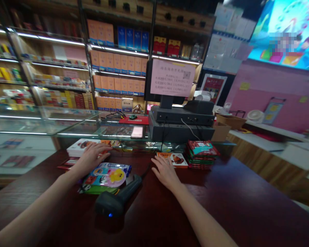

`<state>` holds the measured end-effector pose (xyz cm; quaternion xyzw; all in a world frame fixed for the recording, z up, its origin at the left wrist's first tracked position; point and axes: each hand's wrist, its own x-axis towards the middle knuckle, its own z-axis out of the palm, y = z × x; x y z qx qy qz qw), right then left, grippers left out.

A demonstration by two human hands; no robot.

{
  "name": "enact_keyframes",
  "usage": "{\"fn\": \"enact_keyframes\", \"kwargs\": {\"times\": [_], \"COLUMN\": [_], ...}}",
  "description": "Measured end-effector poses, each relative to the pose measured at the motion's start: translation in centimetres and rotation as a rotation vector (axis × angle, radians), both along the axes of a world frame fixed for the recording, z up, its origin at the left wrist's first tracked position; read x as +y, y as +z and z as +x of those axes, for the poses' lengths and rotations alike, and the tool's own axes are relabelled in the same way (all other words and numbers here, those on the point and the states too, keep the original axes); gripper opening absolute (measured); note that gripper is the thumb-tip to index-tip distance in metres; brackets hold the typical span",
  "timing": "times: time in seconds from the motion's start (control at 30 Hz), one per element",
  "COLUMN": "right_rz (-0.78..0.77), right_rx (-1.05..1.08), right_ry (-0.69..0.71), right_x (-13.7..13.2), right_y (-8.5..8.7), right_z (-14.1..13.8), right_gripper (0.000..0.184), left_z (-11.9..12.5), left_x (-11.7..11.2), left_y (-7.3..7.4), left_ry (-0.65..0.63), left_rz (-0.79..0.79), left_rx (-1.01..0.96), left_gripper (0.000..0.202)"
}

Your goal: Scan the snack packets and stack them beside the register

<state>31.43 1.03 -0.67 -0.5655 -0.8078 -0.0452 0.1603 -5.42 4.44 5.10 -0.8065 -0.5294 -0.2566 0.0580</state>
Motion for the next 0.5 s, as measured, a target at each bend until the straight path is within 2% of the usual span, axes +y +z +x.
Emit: {"fn": "enact_keyframes", "kwargs": {"times": [0.27,0.5], "right_rz": [-0.013,-0.039], "right_rx": [0.030,0.090], "right_ry": [0.084,0.175], "right_x": [1.5,2.6], "right_y": [1.0,1.5], "right_z": [-4.9,-9.1], "right_gripper": [0.044,0.045], "left_z": [-4.1,-6.1], "left_x": [0.4,0.4], "left_y": [-1.7,-3.3], "left_ry": [0.125,0.277], "left_rz": [0.096,0.188], "left_rx": [-0.066,-0.129], "left_gripper": [0.038,0.035]}}
